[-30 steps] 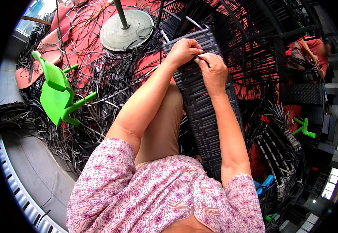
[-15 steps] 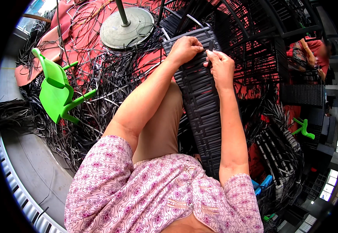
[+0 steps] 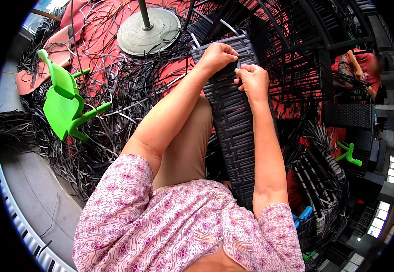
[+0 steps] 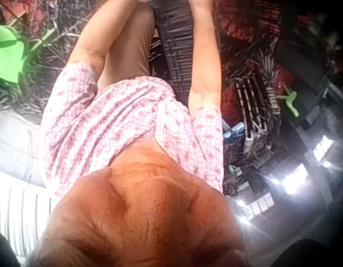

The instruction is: The person sits cross-legged on the floor and weaves black synthetic strands through the frame of a chair seat. They repeatedly thread the strands by hand, adjust the weave, and trim excess material with scissors. The person works on a single seat component while other furniture frames and materials are visible nearby.

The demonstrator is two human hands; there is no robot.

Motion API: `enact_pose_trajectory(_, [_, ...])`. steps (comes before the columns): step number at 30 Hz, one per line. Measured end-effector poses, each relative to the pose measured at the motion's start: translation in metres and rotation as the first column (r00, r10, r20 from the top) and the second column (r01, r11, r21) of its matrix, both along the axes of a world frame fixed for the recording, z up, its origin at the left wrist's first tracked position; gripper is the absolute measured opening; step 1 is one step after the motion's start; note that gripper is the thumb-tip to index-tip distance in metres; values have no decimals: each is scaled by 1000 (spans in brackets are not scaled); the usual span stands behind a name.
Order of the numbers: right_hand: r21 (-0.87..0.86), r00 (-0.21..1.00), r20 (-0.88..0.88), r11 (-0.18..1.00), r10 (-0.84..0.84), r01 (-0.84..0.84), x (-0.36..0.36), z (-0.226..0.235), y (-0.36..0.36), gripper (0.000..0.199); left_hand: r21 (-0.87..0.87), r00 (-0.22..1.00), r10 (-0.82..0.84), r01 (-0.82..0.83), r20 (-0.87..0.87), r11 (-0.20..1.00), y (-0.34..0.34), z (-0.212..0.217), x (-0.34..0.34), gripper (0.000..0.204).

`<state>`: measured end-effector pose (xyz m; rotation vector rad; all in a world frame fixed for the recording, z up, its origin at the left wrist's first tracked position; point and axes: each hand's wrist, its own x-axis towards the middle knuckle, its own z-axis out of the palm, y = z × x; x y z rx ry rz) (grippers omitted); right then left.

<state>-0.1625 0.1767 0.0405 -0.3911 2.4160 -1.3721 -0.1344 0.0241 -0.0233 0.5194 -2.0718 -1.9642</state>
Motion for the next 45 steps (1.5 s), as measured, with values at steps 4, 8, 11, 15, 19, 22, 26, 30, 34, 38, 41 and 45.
enact_pose_trajectory(4, [-1, 1000, 11, 1000, 8, -8, -7, -8, -2, 27, 55, 1000, -15, 15, 7, 998, -2, -2, -1, 18])
enact_pose_trajectory(8, [-57, 999, 11, 998, -35, 35, -8, -20, -5, 23, 88, 1000, -4, 6, -22, 996, -2, -6, -3, 19])
enact_pose_trajectory(11, [-68, 998, -7, 996, -58, 57, -7, -23, -6, 23, -13, 997, -30, 31, 66, 999, -4, -3, -5, 21])
enact_pose_trajectory(15, [-39, 993, -94, 997, -72, 69, -7, -22, -14, 20, -120, 995, -49, 59, 82, 991, -7, -2, -4, 23])
enact_pose_trajectory(19, [31, 983, -178, 999, -39, 45, 6, -5, -20, 22, -111, 995, 101, -99, 10, 989, -6, -1, 4, 24])
enact_pose_trajectory(22, [18, 886, -461, 998, -44, 58, 12, -13, -18, 29, -98, 960, 254, -265, -115, 959, -6, 14, 11, 22])
enact_pose_trajectory(26, [-89, 849, -528, 995, -4, -50, 14, -6, -20, 32, -322, 857, 361, -481, -367, 815, -5, 29, 21, 15])
enact_pose_trajectory(30, [-250, 819, -562, 919, 117, -303, -9, -21, -40, 29, -305, 806, 306, -499, -506, 811, -4, 43, 25, 13])
enact_pose_trajectory(34, [-453, 980, -174, 875, 100, -169, -11, -14, -47, 21, 43, 838, 295, -311, -459, 949, -12, 41, 24, 14])
enact_pose_trajectory(38, [-545, 996, 86, 838, 22, 29, -17, -14, -36, 24, -470, 926, 253, -361, -279, 805, -27, 9, 9, 18])
enact_pose_trajectory(41, [-516, 993, 119, 855, 16, 49, -20, -14, -34, 22, -679, 972, 213, -225, -104, 699, -23, 9, 8, 18])
enact_pose_trajectory(45, [-410, 997, 75, 911, -16, 45, -24, -20, -38, 23, -786, 974, 221, -177, -52, 593, -15, 14, 3, 19])
